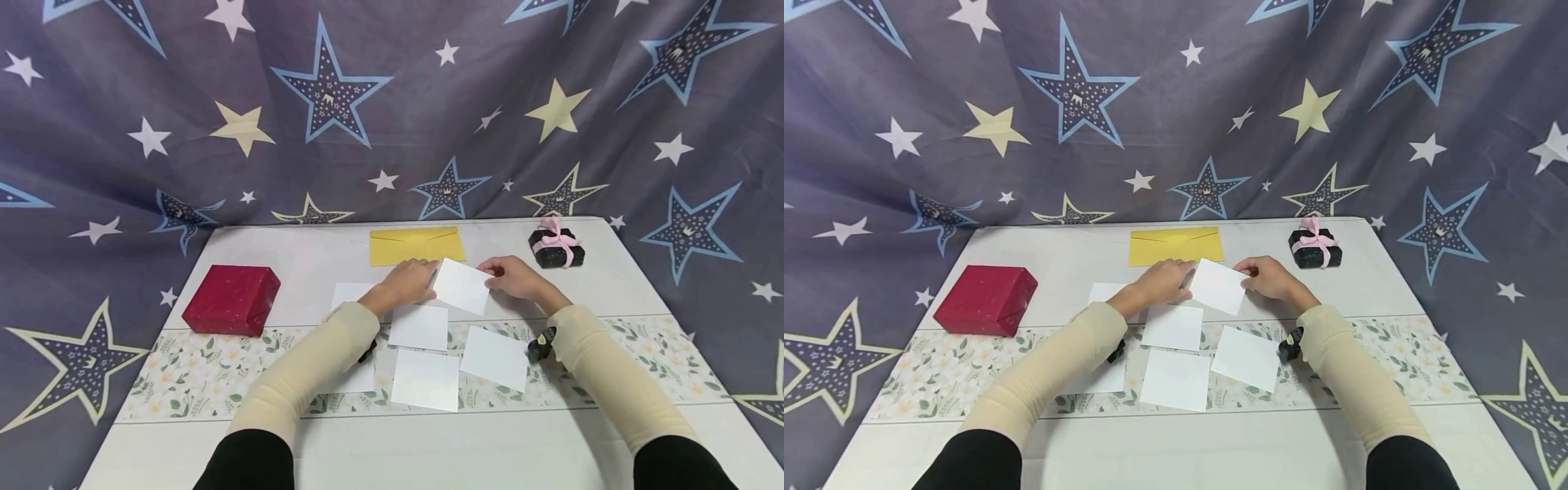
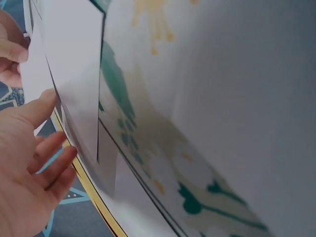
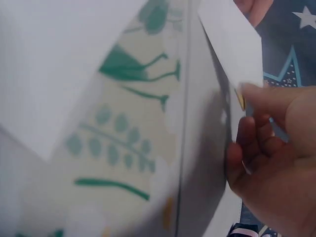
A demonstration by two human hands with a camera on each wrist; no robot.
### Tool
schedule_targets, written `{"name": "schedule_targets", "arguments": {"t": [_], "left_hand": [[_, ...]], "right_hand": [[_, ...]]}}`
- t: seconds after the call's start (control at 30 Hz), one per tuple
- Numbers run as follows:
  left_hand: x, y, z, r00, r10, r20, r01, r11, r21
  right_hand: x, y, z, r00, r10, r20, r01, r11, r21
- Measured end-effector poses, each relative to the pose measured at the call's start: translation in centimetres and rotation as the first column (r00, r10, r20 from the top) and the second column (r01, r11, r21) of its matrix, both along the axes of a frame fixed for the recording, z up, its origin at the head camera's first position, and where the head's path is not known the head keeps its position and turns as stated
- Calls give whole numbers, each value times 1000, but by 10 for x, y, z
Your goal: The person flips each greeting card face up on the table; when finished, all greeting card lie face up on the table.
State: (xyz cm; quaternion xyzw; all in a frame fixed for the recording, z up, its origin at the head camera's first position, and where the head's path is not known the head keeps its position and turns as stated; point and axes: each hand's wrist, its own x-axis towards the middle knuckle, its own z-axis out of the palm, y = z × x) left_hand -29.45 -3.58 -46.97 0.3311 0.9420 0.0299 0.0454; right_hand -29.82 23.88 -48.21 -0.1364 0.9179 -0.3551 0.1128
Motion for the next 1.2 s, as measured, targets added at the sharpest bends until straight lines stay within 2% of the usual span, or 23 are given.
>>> {"name": "schedule_targets", "arguments": {"t": [0.13,0.23,0.33,0.47,0.67,0.8,0.87,1.03,1.2], "left_hand": [[0,1,3,999,16,-33,-14,998,59],[1,2,6,998,68,12,-69,989,134],[2,2,7,991,112,71,-125,968,218],[1,2,6,986,124,113,-154,938,310],[0,3,4,990,94,101,-127,908,398],[-1,4,4,996,70,61,-89,899,428],[-1,4,4,997,71,35,-79,899,431],[0,8,4,995,104,-6,-92,904,417],[1,14,4,993,114,12,-108,897,428]], "right_hand": [[2,5,4,1000,3,-18,-4,999,-51],[4,8,5,1000,1,-22,-3,997,-76],[7,11,7,1000,-16,-25,13,995,-103],[10,14,11,998,-58,-22,55,990,-130],[13,20,16,996,-74,43,82,970,-229],[16,23,17,992,-31,124,72,935,-347],[17,24,18,990,-4,141,57,925,-375],[23,24,23,993,-1,121,38,953,-300],[27,24,28,997,-3,76,18,980,-196]]}}
